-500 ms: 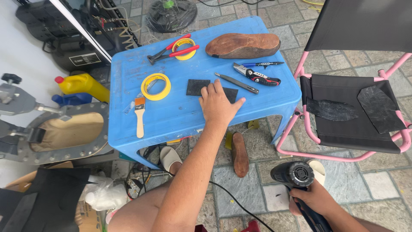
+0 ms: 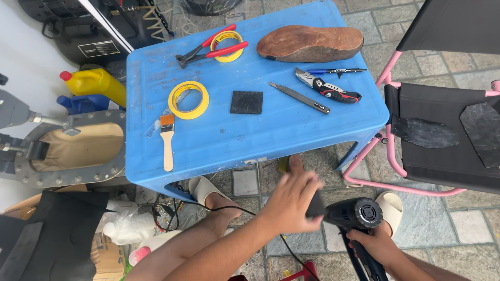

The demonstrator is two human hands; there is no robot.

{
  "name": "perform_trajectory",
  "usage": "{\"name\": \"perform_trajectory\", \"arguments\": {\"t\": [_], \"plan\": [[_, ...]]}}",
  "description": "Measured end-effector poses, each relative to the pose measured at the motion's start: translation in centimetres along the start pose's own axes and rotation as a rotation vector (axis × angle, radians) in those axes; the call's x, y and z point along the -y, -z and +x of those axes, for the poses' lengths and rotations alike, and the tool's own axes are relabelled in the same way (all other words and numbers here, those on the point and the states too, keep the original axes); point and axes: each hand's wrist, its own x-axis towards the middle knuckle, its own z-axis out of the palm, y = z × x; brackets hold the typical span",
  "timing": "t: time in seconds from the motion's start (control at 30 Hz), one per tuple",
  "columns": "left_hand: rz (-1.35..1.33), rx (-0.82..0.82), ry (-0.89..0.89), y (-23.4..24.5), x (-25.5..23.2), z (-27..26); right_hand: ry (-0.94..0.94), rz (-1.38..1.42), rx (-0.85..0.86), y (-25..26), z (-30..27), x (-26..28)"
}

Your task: The person uses a heat gun to warm a shoe sole and then presses a black rubber patch onto it. The person repeats the heating process on the patched area to secure the repair.

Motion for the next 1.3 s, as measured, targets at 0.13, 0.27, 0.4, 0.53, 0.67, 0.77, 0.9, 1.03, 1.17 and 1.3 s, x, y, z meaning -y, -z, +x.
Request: {"name": "perform_trajectory", "arguments": {"t": [0.13,0.27,0.4,0.53,0.67,0.77,0.9,1.03,1.17,1.3], "plan": [[0.019,0.406,0.239,-6.1,9.7,-5.1,-0.193,0.017,0.013,-1.1,0.6,0.4],[0.084,0.489,0.506,-13.1,19.5,-8.7,-0.171,0.019,0.059,-1.9,1.5,-0.2],[0.11,0.483,0.639,-21.1,23.6,-10.4,-0.104,-0.218,-0.011,-2.6,1.7,0.1],[0.104,0.651,0.718,-25.4,25.7,-11.6,-0.02,-0.314,-0.079,-3.9,0.9,1.8],[0.167,0.541,0.806,-26.0,24.4,-13.7,-0.247,0.019,0.036,-4.9,0.4,2.4],[0.351,0.449,0.84,-25.5,21.8,-17.3,-0.294,0.049,0.052,-4.9,1.1,1.1],[0.161,1.058,0.892,-24.1,21.2,-19.1,-0.063,-0.13,0.176,-5.2,3.8,0.4],[0.32,1.191,0.781,-22.9,17.7,-21.8,0.099,-0.182,0.176,-7.2,4.3,1.5],[0.267,1.448,0.817,-18.8,16.6,-22.4,0.078,-0.25,0.212,-8.5,3.4,3.7],[0.262,1.283,0.864,-10.5,15.2,-20.3,0.232,-0.346,0.245,-11.0,3.2,3.3]]}}
